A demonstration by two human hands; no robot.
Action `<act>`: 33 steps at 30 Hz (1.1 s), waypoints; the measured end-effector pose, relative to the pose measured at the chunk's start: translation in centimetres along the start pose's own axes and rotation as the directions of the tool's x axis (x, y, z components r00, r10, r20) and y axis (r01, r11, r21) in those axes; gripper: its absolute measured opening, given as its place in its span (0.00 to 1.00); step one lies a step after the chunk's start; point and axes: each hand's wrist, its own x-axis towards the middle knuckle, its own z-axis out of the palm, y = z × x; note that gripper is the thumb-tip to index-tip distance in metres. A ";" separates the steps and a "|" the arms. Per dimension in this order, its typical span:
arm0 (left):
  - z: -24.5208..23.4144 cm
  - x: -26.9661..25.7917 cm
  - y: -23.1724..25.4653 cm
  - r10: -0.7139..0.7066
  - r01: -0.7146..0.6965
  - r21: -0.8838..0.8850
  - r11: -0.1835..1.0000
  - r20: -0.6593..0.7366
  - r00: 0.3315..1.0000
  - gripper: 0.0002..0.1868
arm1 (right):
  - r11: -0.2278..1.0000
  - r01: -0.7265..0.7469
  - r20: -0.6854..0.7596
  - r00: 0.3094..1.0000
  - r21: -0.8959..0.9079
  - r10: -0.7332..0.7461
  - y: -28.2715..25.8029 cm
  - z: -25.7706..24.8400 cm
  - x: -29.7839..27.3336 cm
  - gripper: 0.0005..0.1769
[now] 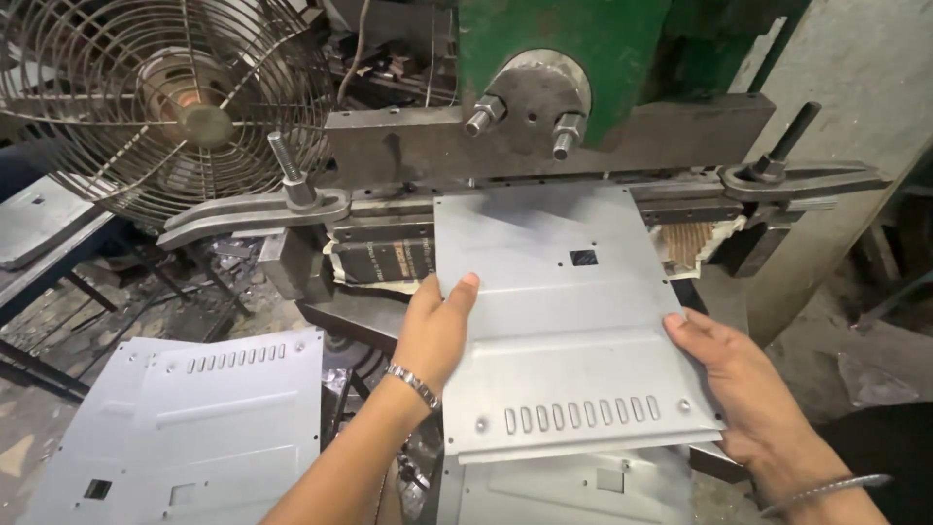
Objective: Bending flat metal sheets into formed components using a manual press brake machine.
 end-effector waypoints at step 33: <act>2.4 1.6 -2.9 0.059 -0.054 -0.616 0.786 -0.011 0.998 0.25 | 0.995 -0.006 0.052 0.999 -0.095 0.011 -0.3 -1.7 0.7 0.27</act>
